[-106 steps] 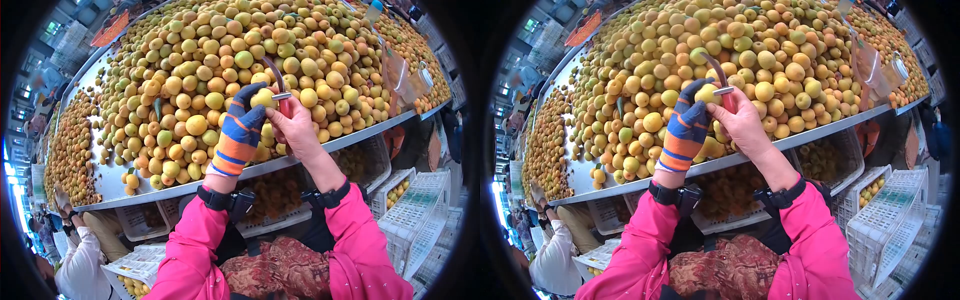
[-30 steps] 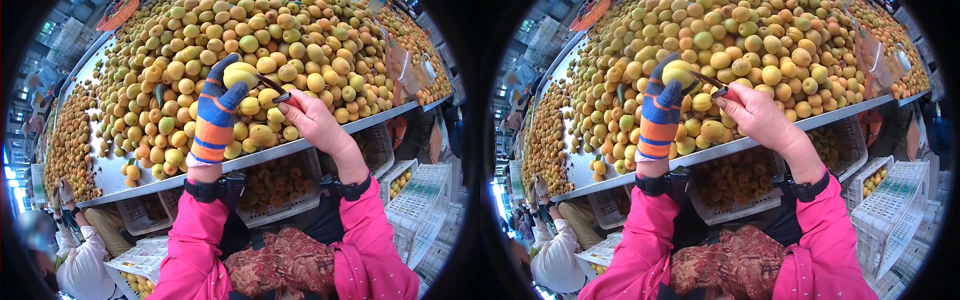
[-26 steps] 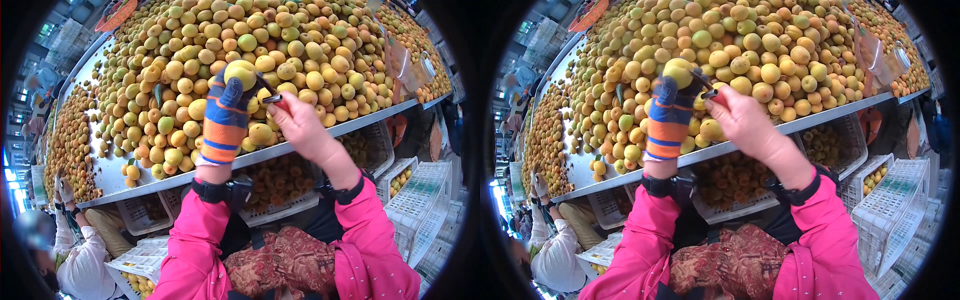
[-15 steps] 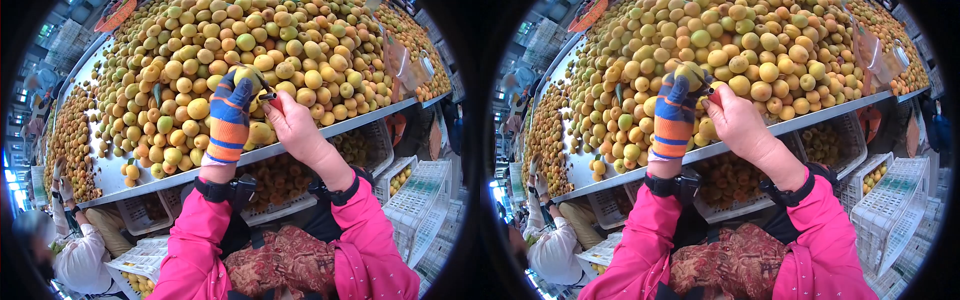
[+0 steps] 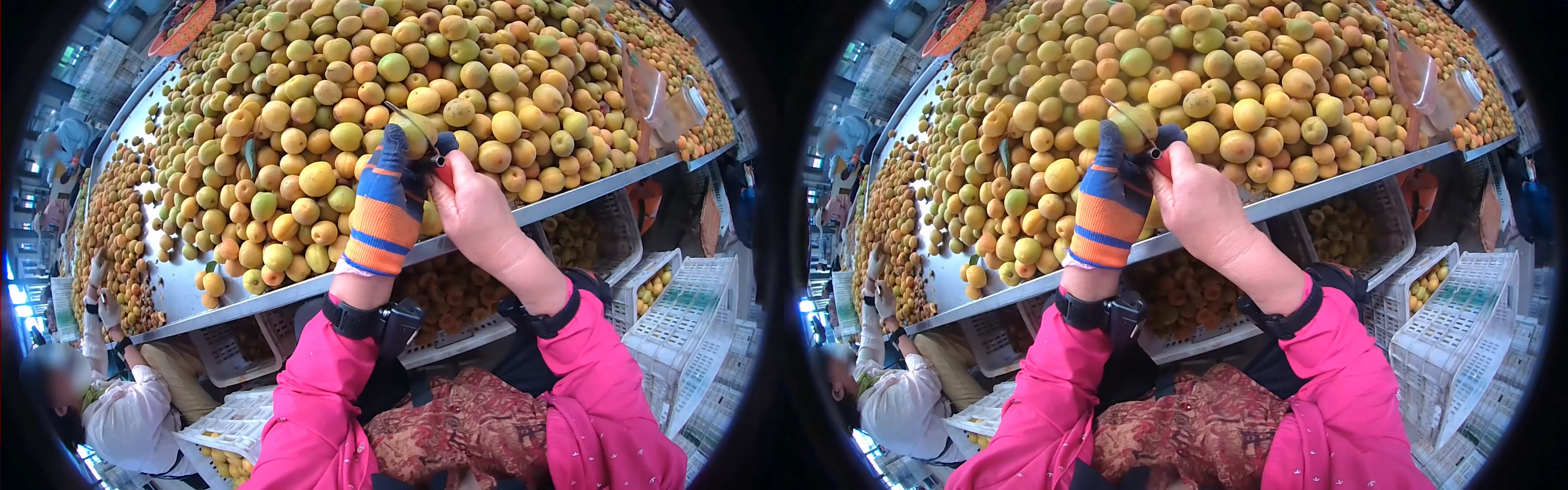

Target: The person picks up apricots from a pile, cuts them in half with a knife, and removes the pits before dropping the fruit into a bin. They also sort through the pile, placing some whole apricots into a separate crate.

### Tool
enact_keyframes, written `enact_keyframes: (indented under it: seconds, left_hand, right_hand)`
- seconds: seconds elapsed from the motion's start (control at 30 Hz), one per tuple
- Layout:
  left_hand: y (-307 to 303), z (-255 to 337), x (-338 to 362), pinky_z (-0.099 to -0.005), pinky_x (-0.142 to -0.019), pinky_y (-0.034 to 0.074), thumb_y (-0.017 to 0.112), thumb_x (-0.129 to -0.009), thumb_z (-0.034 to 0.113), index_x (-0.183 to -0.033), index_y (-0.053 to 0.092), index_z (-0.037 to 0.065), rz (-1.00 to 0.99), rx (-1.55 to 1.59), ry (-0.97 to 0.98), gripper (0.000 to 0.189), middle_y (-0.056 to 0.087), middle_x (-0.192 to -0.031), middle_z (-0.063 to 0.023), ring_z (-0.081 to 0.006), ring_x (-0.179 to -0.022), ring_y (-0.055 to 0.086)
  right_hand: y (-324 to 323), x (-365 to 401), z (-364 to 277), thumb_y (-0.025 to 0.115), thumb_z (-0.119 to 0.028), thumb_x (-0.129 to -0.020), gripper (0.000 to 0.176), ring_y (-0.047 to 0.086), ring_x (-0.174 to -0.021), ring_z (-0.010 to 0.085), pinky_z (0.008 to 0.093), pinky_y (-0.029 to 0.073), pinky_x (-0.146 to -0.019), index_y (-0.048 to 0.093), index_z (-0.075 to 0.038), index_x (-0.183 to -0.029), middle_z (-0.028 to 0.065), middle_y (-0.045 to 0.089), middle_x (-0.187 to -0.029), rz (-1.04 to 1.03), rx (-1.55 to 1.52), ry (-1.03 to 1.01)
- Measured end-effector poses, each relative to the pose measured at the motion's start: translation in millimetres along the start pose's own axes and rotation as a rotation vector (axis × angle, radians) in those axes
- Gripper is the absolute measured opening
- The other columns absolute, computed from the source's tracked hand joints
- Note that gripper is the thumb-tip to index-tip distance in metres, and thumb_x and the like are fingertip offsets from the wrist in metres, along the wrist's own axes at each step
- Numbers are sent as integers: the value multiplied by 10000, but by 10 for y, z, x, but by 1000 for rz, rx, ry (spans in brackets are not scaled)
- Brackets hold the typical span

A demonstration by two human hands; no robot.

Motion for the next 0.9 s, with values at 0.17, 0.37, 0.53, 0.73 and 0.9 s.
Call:
enact_keyframes:
  seconds: [0.17, 0.37, 0.53, 0.73, 0.9]
  left_hand:
    - [-78, 31, -8, -369, -950, 416, 421, -926, 411, -1148, 499, -44, -66, 26, -10, 512, 573, -1105, -199, -280, -1038, 551]
    - [-125, 199, -42, -382, -945, 417, 475, -907, 399, -1143, 516, 19, -89, 66, 67, 448, 568, -1127, -140, -250, -1063, 537]
    - [108, 41, -4, -289, -895, 414, 540, -887, 262, -1239, 454, 22, -154, -388, 221, 434, 534, -1136, -69, -155, -1039, 515]
    - [209, -19, 30, -244, -822, 419, 485, -913, 204, -1139, 502, 22, 32, -489, 354, 291, 559, -1037, -53, -116, -937, 526]
    - [206, -130, -20, -234, -703, 426, 503, -905, 174, -937, 532, 45, 354, -350, 498, 136, 532, -858, -18, -87, -776, 501]
  right_hand:
    - [106, -25, -32, 549, -169, -868, 166, 607, -609, 310, 404, 439, -523, 483, -17, -884, 167, 582, -653, 83, -188, -80]
    - [-274, -106, -135, 559, -287, -899, 254, 360, -586, 12, 165, 302, -510, 537, -39, -947, -86, 421, -681, 134, -837, 287]
    - [-157, -265, 27, 552, -343, -897, 302, 385, -630, 16, 174, 340, -562, 541, -42, -933, -80, 441, -718, 96, -836, 143]
    - [-161, -251, 14, 624, -337, -844, 330, 472, -629, 63, 208, 409, -573, 529, -29, -916, -5, 528, -692, 222, -513, -43]
    - [41, -235, 30, 651, -336, -815, 357, 559, -597, 159, 264, 446, -555, 522, -32, -951, 68, 570, -686, 242, -393, -172]
Point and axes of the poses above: each hand's wrist, its own x-axis away from the middle knuckle, its own y-axis out of the palm, z = x × y, the point moved 1 cm from there along -x, towards the middle knuckle
